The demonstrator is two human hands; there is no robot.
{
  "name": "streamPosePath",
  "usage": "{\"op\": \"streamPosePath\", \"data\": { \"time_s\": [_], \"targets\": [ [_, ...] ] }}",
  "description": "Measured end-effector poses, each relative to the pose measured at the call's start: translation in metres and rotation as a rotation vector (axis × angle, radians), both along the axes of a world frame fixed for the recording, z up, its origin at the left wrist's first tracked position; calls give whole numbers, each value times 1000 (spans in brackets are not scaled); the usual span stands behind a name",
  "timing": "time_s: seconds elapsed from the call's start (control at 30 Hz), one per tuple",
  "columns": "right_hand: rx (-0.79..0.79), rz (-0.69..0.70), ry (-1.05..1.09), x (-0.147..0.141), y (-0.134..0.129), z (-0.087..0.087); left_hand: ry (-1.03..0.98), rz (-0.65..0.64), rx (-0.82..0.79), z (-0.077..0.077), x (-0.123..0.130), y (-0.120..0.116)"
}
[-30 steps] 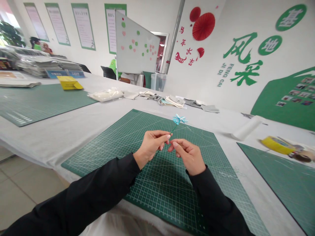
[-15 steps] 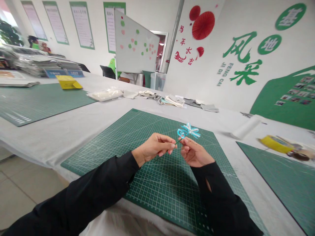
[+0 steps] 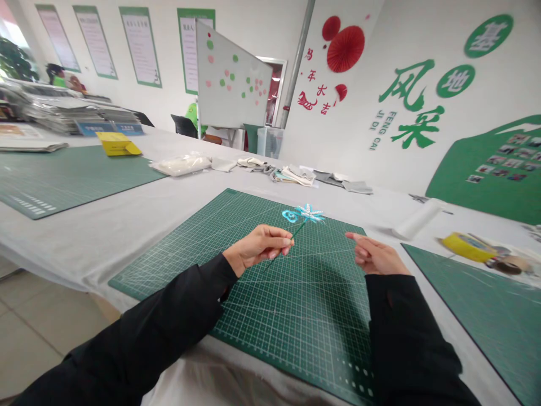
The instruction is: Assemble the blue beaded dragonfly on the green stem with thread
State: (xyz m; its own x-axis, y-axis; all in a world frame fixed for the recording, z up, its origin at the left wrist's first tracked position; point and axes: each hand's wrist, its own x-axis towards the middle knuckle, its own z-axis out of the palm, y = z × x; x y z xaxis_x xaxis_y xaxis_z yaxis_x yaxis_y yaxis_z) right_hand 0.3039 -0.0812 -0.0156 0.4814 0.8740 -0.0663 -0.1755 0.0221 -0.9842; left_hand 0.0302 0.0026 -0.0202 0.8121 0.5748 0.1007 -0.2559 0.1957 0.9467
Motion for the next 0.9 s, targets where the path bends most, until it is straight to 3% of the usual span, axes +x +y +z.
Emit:
{"op": "streamPosePath", "data": {
  "time_s": [0.13, 0.3, 0.4, 0.47, 0.57, 0.63, 0.7, 0.77, 0.83, 0.9],
  "targets": [
    [104, -203, 64, 37, -25, 11, -25, 71, -47, -2, 0, 4],
    [297, -752, 122, 76, -49, 7, -63, 181, -54, -1, 0, 8],
    [436, -991, 67, 75, -46, 4, -76, 236, -42, -1, 2, 6],
    [497, -1020, -43, 56, -36, 4, -62, 255, -28, -2, 4, 4],
    [432, -596, -175, 9, -13, 4, -24, 257, -19, -4, 8, -2],
    [334, -339, -173, -28, 0, 2, -5, 258, -20, -6, 11, -4],
    [159, 74, -121, -60, 7, 0, 8, 275, -17, -7, 12, -5],
    [93, 341, -85, -84, 8, -3, 12, 288, -8, -8, 13, -5],
    [77, 484, -108, -97, 7, -6, 7, 286, 4, -9, 13, -5],
    [40, 541, -193, -102, 5, -9, 6, 281, 19, -10, 13, -5]
  ]
}}
